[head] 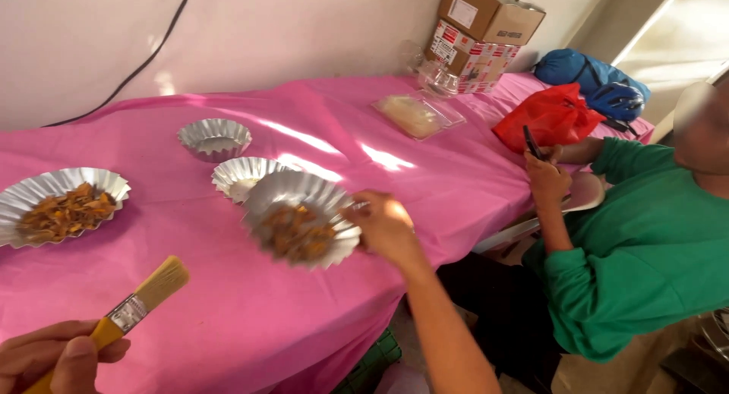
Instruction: Cleaning and sorting dried turmeric slices in small foil containers using a paintbrush.
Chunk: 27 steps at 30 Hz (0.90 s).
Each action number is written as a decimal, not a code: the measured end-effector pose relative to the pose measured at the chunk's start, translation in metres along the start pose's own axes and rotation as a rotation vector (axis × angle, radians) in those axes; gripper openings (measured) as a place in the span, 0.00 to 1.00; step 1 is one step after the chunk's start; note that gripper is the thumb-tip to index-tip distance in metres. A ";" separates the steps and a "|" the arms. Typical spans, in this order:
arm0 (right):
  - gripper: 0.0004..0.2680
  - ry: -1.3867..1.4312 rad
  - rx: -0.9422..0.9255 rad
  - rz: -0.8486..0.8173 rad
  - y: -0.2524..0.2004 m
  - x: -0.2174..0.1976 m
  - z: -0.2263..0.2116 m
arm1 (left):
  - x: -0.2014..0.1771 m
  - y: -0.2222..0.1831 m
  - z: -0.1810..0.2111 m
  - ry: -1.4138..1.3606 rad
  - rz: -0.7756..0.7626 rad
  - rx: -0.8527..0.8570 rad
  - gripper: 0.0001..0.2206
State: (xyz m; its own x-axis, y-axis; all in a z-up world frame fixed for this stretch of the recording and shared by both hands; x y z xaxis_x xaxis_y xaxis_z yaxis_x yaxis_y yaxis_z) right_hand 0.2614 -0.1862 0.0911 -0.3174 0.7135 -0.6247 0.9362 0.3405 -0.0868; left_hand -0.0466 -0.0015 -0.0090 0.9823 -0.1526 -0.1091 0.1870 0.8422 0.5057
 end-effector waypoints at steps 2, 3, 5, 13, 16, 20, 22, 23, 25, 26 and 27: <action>0.16 0.130 0.074 0.115 0.022 -0.026 0.017 | 0.000 0.007 -0.003 0.115 -0.099 0.012 0.16; 0.10 0.098 0.038 0.162 0.032 -0.036 0.030 | 0.003 0.006 -0.009 0.104 -0.122 -0.020 0.16; 0.08 0.065 0.005 0.212 0.051 -0.048 0.056 | 0.009 0.003 -0.016 0.090 -0.151 -0.054 0.17; 0.24 -0.488 -0.159 0.360 0.105 -0.037 0.148 | 0.017 0.013 -0.047 0.172 -0.290 0.013 0.17; 0.23 -0.543 -0.343 0.544 0.116 -0.024 0.145 | 0.022 -0.001 -0.056 0.003 -0.093 -0.030 0.10; 0.17 -0.213 -0.368 0.360 0.035 0.010 0.022 | 0.027 -0.016 0.013 -0.228 0.249 0.084 0.07; 0.12 -0.298 -0.313 0.043 0.007 0.036 -0.023 | 0.027 -0.012 0.013 -0.269 0.325 0.204 0.07; 0.12 -0.297 -0.321 0.034 0.012 0.056 -0.030 | 0.024 -0.012 0.014 -0.260 0.333 0.205 0.07; 0.21 -0.429 -0.478 -0.093 0.023 0.092 -0.044 | 0.023 -0.011 0.018 -0.273 0.286 0.174 0.06; 0.21 -0.428 -0.483 -0.092 0.043 0.111 -0.031 | 0.023 -0.011 0.016 -0.274 0.290 0.177 0.06; 0.19 -0.490 -0.586 -0.073 0.063 0.131 -0.020 | 0.024 -0.009 0.014 -0.284 0.294 0.220 0.07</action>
State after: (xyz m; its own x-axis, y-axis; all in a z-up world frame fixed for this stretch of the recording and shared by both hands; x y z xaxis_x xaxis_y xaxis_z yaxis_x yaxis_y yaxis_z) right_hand 0.2760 -0.0590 0.0199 -0.1449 0.3703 -0.9176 0.6394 0.7428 0.1987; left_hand -0.0244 -0.0205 -0.0040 0.9533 -0.0853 0.2897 -0.1315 0.7462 0.6526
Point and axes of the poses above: each hand's wrist, its own y-axis towards the middle knuckle, its own x-axis out of the palm, z = x × y, the point moved 1 cm from there along y, towards the middle knuckle, and after that the axes turned 11 degrees about z, right-handed, at the moved point
